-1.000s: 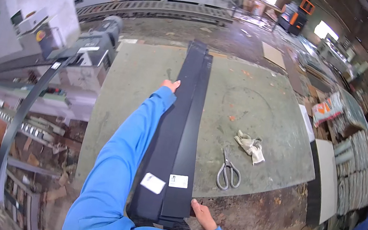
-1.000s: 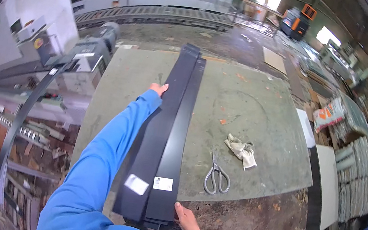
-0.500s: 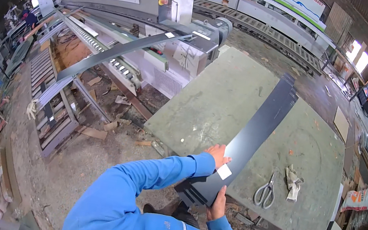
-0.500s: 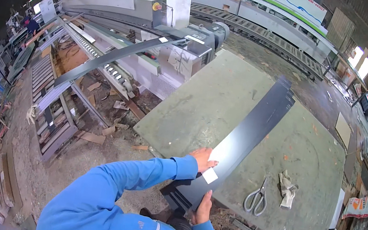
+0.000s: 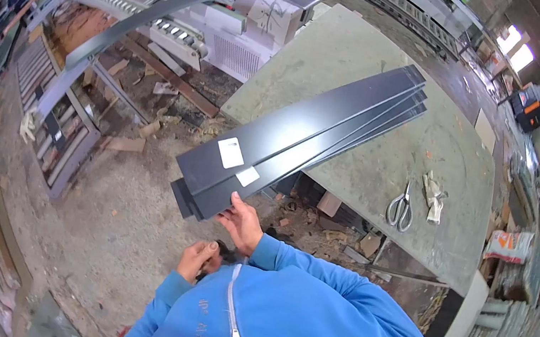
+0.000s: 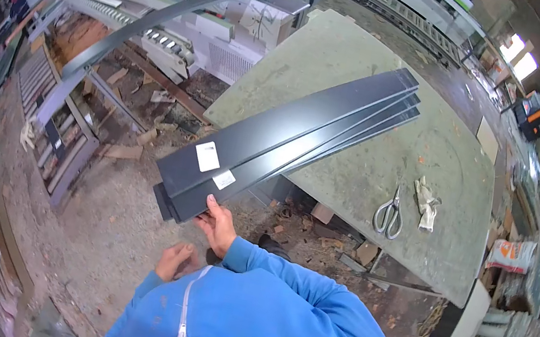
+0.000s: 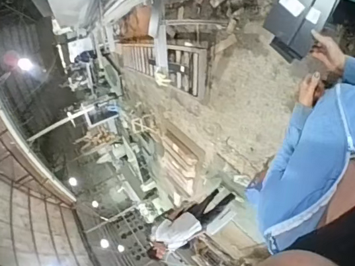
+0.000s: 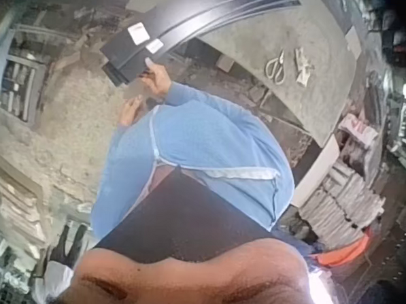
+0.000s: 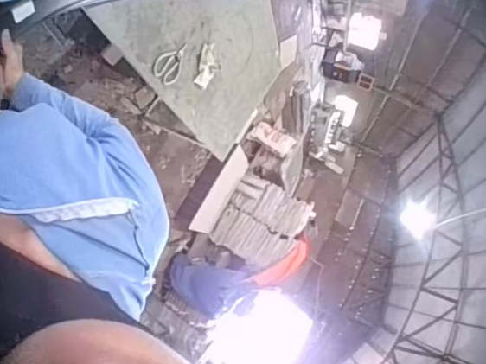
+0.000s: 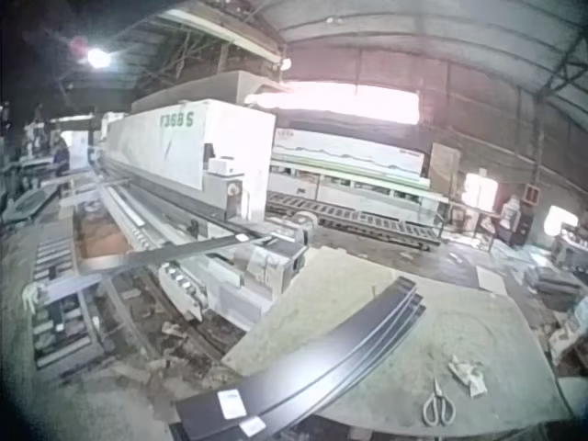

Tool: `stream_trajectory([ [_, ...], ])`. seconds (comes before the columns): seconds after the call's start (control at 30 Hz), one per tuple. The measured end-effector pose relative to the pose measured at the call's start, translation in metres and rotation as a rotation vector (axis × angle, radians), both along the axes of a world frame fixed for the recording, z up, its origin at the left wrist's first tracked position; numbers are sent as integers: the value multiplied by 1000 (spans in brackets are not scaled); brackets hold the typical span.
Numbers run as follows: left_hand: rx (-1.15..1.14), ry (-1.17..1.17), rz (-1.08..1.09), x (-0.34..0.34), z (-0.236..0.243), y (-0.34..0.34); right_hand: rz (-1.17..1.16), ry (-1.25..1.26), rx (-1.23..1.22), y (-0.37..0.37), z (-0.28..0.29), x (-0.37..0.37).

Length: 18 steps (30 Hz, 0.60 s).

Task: The person uses shears to cut sections from a long, dark strip of material on a workbench. They repeatedly pick up the strip, cut a section, and place the cut piece onto a roller conveyor. The process is repeated multiple times throughout the video.

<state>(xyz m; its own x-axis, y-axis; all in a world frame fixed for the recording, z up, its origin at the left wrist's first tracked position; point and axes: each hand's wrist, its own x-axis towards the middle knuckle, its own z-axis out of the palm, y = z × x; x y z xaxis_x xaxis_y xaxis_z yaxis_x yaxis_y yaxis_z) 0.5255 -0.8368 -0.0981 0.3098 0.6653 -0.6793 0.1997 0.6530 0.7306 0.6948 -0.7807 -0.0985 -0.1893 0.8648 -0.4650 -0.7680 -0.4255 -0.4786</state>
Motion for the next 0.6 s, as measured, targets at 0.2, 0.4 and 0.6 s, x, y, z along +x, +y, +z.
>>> stream_trajectory([
  [0.2,177,-1010,417,92,-37,36,1274,-884,429,73,82,118],
  [0.4,95,-1132,201,199,-56,60,729,-2111,1101,313,84,322],
  [0.6,109,-1098,865,245,-48,85,1469,-1685,842,330,71,315],
])
